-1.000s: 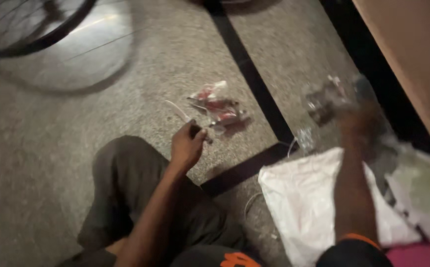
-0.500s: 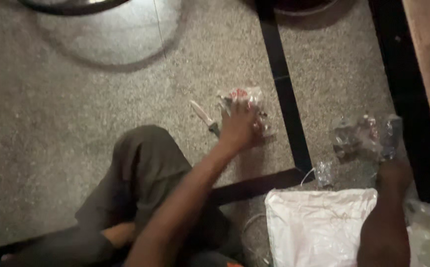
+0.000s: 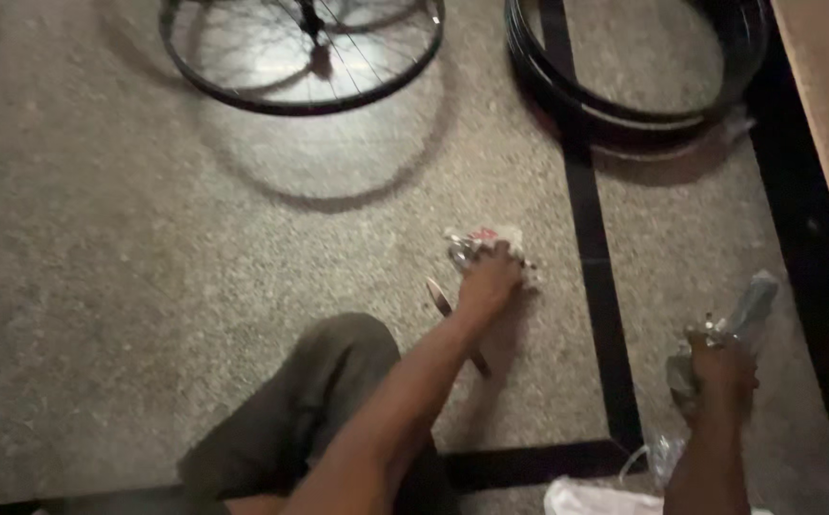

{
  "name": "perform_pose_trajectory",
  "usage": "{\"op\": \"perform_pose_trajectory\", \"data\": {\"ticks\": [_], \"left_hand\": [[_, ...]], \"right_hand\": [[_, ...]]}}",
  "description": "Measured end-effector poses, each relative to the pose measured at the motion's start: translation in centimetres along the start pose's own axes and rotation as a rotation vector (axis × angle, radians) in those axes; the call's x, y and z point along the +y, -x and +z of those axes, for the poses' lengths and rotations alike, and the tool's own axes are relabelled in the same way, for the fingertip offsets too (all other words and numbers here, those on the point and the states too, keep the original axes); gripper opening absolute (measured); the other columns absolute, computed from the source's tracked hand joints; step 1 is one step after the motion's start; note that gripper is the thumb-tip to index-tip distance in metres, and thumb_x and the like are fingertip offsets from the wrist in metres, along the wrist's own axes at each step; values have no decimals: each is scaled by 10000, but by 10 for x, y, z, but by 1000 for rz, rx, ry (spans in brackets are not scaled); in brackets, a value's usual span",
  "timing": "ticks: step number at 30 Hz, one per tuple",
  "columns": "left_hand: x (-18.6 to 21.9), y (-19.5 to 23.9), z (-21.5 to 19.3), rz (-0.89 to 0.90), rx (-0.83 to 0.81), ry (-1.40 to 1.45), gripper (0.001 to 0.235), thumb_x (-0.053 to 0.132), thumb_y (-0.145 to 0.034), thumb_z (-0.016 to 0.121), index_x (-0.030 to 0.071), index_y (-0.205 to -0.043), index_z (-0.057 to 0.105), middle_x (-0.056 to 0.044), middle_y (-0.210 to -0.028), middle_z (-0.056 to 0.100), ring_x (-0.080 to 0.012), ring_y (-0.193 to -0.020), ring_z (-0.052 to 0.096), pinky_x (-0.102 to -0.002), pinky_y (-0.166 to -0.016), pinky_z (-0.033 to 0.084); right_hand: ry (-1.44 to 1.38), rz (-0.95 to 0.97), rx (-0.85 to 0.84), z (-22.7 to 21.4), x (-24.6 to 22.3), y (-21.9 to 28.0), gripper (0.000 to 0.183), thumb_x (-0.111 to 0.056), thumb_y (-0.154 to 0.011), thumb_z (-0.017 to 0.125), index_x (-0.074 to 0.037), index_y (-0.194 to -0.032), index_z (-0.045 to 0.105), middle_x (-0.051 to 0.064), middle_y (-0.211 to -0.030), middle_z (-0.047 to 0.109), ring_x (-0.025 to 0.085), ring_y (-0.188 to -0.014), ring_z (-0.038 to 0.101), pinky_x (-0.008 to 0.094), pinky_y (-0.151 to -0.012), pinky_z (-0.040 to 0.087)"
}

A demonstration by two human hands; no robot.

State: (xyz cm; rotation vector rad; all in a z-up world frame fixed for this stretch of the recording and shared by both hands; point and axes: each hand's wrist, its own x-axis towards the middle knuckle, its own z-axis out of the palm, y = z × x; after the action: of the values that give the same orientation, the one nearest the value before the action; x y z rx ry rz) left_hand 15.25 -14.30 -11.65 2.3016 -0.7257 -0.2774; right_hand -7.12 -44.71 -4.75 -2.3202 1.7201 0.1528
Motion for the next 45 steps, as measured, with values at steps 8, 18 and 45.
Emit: {"op": "perform_pose_trajectory", "data": {"ticks": [8,18,45], "left_hand": [[-118,-47,-133,93,88,-179,284,210,-817,725,149,-1094,732,-213,-1254,559,-419,-1117,605,-519,-890,538],[-237,140,-256,-81,134,-184,532,204,-850,646,220,-1376,573,-228,-1625,251,-348,-1442,330,-487,-896,547],[-364,337,-353,-847,672,171,421,246,-836,706,36,-1200,690,-236,-1177,693,-408,-1101,657,-473,-931,521]], "right_hand": [[-379,-22,-94,-21,-134,85,518,-346,-878,714,-90,-1328,688,209,-1333,676,418,-1188,660,557,-973,526],[72,-1031,123,107,-308,134,560,-496,-797,748,-158,-1242,714,142,-1290,631,402,-1141,597,508,-951,507],[-367,-1321,-651,265,-450,564,585,-382,-834,805,11,-1242,657,209,-1067,714,309,-958,681,443,-840,540]]}}
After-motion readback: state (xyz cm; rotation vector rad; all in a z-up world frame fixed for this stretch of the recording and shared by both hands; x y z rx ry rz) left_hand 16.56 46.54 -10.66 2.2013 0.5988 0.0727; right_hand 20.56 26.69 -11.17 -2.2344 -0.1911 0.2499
